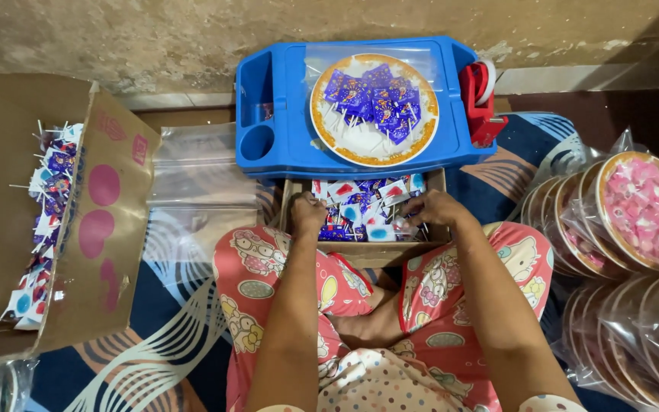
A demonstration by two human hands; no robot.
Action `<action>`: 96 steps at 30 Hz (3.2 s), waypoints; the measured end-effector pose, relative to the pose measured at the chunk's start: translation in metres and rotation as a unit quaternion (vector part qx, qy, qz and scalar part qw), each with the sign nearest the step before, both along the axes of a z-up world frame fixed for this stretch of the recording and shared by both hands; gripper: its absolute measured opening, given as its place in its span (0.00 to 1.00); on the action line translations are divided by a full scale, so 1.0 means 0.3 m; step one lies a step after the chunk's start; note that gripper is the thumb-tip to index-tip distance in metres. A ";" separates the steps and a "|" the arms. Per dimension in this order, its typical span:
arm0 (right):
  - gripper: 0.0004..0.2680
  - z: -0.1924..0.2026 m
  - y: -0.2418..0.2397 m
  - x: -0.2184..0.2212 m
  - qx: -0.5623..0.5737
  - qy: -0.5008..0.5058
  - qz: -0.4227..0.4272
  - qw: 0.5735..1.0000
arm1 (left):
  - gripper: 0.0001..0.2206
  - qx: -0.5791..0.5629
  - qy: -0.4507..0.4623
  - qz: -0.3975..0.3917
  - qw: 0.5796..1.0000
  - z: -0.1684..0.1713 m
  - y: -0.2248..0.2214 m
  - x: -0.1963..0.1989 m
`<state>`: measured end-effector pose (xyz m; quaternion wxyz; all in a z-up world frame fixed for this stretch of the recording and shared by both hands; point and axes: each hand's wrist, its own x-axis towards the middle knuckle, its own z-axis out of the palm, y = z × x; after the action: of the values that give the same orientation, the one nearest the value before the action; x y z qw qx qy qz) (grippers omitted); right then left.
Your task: A person sitting on the floor is arranging small blue packets onto a decorative plate inside a blue plastic tray, taking the packets from a nearby cardboard box.
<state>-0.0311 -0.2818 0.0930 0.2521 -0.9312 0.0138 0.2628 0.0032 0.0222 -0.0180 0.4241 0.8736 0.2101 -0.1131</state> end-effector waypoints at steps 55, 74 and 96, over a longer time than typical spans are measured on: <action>0.04 0.281 -0.036 -0.048 0.319 -0.422 -0.091 0.844 | 0.13 0.104 0.008 -0.317 0.943 0.831 0.061 -0.232; 0.07 0.107 0.081 0.324 -0.176 -0.491 -0.034 0.852 | 0.07 -0.107 -0.131 -0.153 0.974 0.719 -0.174 0.040; 0.07 0.154 0.040 -0.025 0.222 -0.396 0.026 0.891 | 0.01 0.033 -0.391 0.031 0.919 0.491 -0.037 -0.189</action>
<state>-0.0386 -0.2698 0.1391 0.4299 -0.8779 -0.1703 -0.1245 -0.0534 0.0113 0.1294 0.4465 0.8549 0.0588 0.2575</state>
